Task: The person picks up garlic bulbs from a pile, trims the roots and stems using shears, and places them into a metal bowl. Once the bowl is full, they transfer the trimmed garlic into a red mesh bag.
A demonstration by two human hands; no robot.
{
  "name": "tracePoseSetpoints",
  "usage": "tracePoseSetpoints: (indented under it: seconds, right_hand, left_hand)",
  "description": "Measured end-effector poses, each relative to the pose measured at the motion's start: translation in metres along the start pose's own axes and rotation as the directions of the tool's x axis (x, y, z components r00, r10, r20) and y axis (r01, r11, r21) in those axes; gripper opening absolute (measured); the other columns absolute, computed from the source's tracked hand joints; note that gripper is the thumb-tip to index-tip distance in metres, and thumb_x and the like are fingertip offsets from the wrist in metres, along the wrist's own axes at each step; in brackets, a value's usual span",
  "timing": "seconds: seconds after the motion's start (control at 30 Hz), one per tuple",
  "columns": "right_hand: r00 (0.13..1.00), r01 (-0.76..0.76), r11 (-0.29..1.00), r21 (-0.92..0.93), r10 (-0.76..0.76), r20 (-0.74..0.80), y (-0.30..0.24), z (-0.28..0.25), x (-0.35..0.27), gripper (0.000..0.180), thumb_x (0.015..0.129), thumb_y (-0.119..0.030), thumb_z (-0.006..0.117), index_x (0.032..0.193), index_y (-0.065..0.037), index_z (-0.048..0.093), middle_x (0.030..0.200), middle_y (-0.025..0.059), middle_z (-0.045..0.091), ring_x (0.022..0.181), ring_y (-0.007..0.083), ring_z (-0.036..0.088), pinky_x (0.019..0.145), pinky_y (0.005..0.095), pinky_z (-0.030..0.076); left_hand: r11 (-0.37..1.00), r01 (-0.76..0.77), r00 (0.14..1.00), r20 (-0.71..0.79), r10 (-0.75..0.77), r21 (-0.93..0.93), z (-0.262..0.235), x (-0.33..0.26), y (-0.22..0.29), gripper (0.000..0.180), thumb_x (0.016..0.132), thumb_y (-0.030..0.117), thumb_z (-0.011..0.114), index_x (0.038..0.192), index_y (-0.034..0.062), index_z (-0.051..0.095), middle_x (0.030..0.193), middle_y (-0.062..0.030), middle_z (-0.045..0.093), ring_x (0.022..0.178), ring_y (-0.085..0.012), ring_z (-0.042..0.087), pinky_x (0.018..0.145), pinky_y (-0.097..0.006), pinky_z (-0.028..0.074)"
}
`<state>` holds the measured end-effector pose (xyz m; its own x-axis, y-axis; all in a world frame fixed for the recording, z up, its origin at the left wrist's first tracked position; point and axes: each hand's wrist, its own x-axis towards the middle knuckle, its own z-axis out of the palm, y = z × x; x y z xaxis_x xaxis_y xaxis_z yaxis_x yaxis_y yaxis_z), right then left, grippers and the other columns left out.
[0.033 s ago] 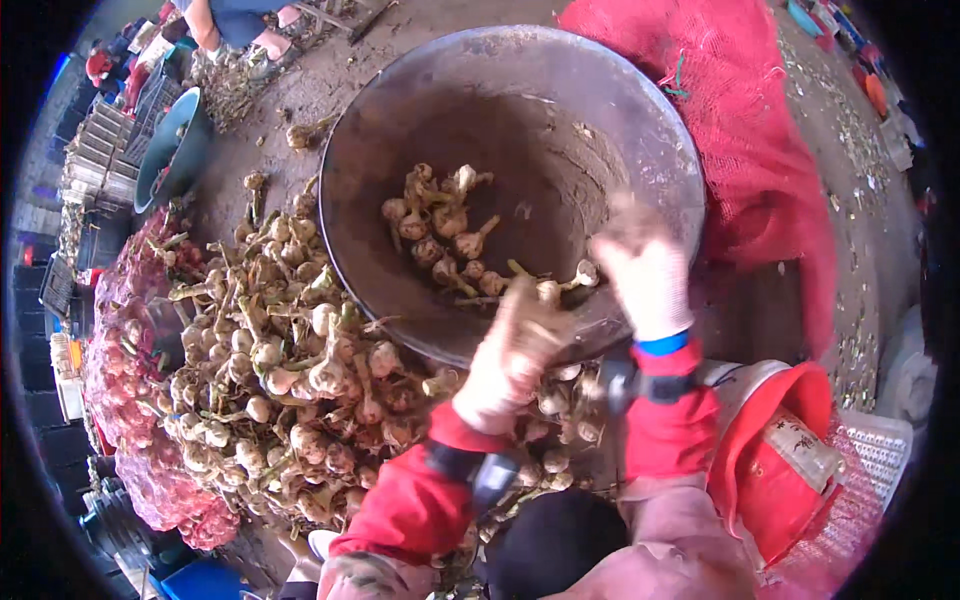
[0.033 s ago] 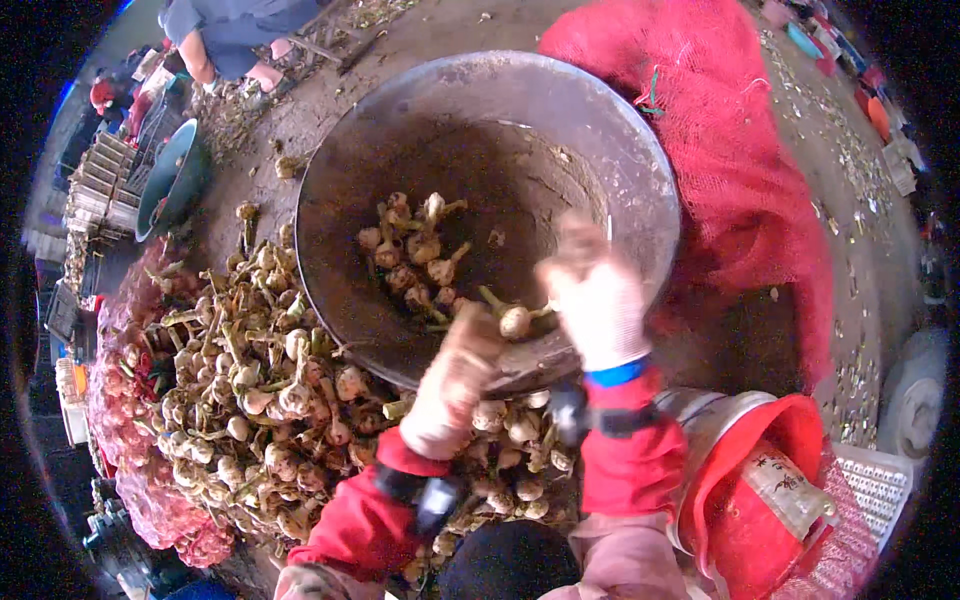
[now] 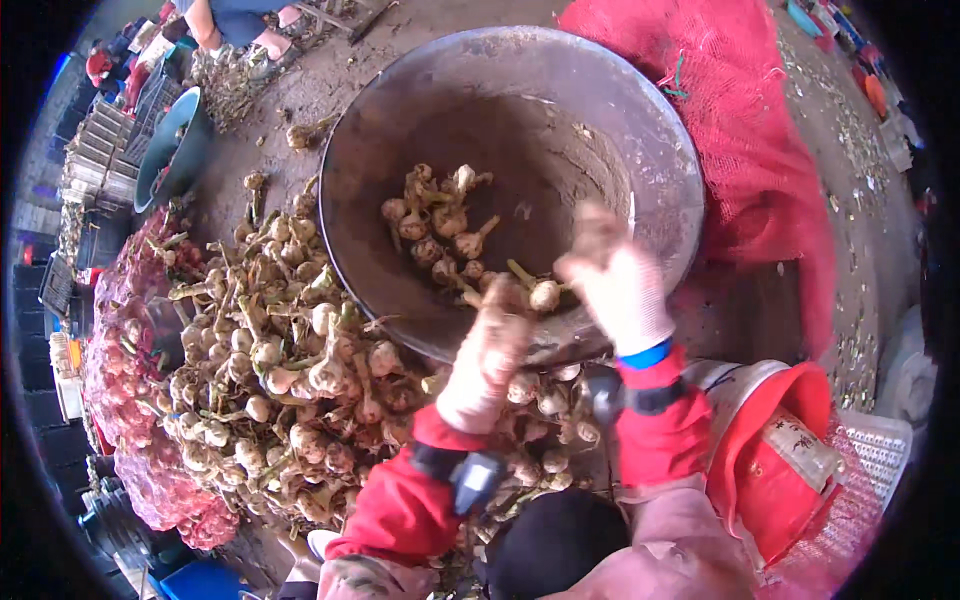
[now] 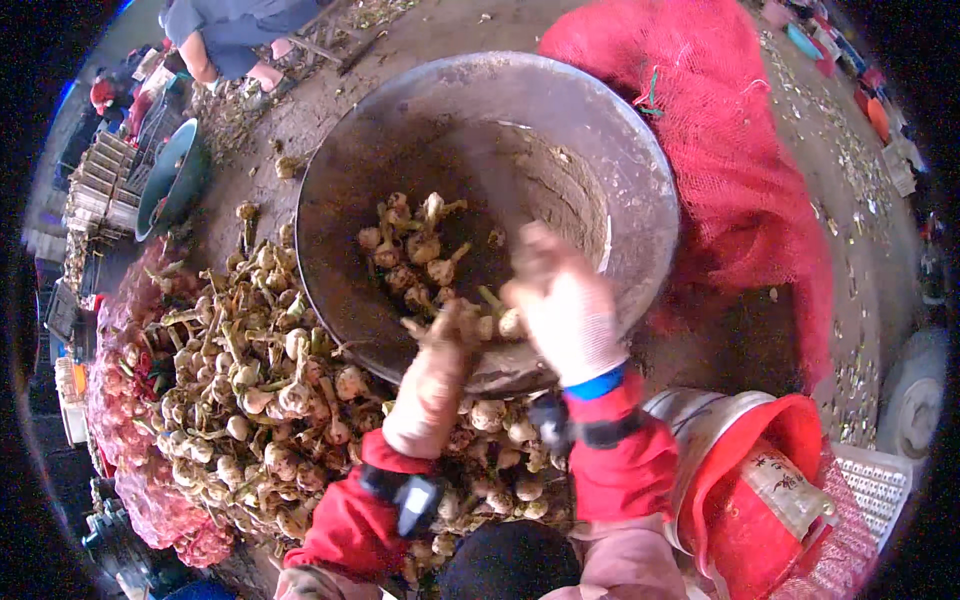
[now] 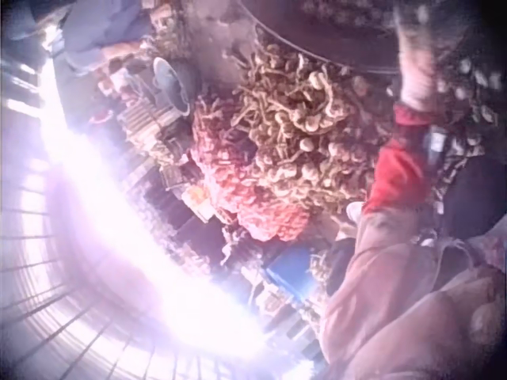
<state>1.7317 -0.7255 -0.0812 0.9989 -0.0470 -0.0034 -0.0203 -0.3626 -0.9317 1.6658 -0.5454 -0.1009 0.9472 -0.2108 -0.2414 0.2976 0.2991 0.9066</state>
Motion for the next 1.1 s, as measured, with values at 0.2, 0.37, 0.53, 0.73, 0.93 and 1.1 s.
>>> tracePoseSetpoints:
  seconds: [0.2, 0.37, 0.53, 0.73, 0.93, 1.1]
  right_hand:
    - [0.632, 0.493, 0.846, 0.202, -0.508, 0.586, -0.042, 0.064, -0.033, 0.060, 0.075, -0.019, 0.070, 0.131, -0.004, 0.052, 0.124, 0.0233, 0.056, 0.108, 0.0366, 0.060, 0.095, 0.0406, 0.049]
    - [0.780, -0.203, 0.970, -0.130, 0.241, 0.578, 0.012, 0.055, 0.055, 0.035, 0.083, -0.016, 0.066, 0.117, -0.008, 0.066, 0.100, 0.0159, 0.070, 0.097, 0.0310, 0.067, 0.090, 0.0366, 0.052]
    - [0.684, 0.483, 0.614, -0.624, 0.181, 0.707, 0.079, 0.138, 0.081, 0.040, 0.085, -0.016, 0.050, 0.122, -0.016, 0.066, 0.111, 0.0159, 0.068, 0.103, 0.0361, 0.065, 0.088, 0.0448, 0.052]
    - [0.562, 0.615, 0.374, -0.694, 0.409, 0.719, 0.088, 0.185, 0.089, 0.032, 0.081, -0.018, 0.056, 0.108, -0.010, 0.072, 0.105, 0.0174, 0.070, 0.097, 0.0348, 0.068, 0.082, 0.0450, 0.054]
    - [0.479, 0.632, 0.498, -0.594, 0.351, 0.804, 0.099, 0.171, 0.069, 0.041, 0.071, -0.018, 0.065, 0.111, -0.008, 0.069, 0.104, 0.0209, 0.068, 0.099, 0.0359, 0.066, 0.085, 0.0450, 0.052]
    - [0.414, 0.487, 0.759, -0.433, 0.236, 0.879, 0.040, 0.134, 0.089, 0.031, 0.072, -0.017, 0.062, 0.099, -0.008, 0.073, 0.099, 0.0185, 0.070, 0.089, 0.0358, 0.067, 0.082, 0.0413, 0.053]
  left_hand:
    - [0.956, -0.019, 0.937, -0.340, -0.085, -0.292, -0.022, -0.042, 0.066, 0.034, 0.096, 0.030, 0.054, 0.112, 0.0008, 0.062, 0.100, -0.0076, 0.067, 0.097, -0.0206, 0.062, 0.084, -0.035, 0.050]
    - [0.957, -0.019, 0.604, -0.759, 0.242, 0.291, -0.097, -0.121, 0.127, 0.021, 0.091, 0.010, 0.056, 0.110, 0.0040, 0.061, 0.081, -0.0043, 0.064, 0.053, -0.0135, 0.057, 0.041, -0.024, 0.040]
    - [0.312, 0.186, 0.467, -0.363, 0.806, 0.932, -0.283, -0.195, 0.140, 0.042, 0.085, -0.010, 0.060, 0.125, 0.0020, 0.057, 0.101, -0.0020, 0.061, 0.088, -0.0108, 0.055, 0.080, -0.026, 0.048]
    - [-0.049, 0.546, 0.516, -0.289, 0.807, 0.837, -0.318, -0.212, 0.115, 0.041, 0.084, -0.005, 0.062, 0.123, 0.0097, 0.062, 0.109, -0.0061, 0.069, 0.092, -0.0153, 0.065, 0.084, -0.031, 0.052]
    - [-0.033, 0.539, 0.555, -0.326, 0.766, 0.842, -0.321, -0.216, 0.118, 0.036, 0.084, 0.007, 0.064, 0.121, 0.0076, 0.062, 0.107, -0.0142, 0.068, 0.095, -0.0286, 0.067, 0.084, -0.037, 0.052]
    - [-0.065, 0.485, 0.575, -0.263, 0.775, 0.872, -0.331, -0.220, 0.115, 0.045, 0.075, -0.001, 0.063, 0.120, 0.0052, 0.062, 0.103, -0.0145, 0.066, 0.094, -0.0318, 0.063, 0.085, -0.039, 0.049]
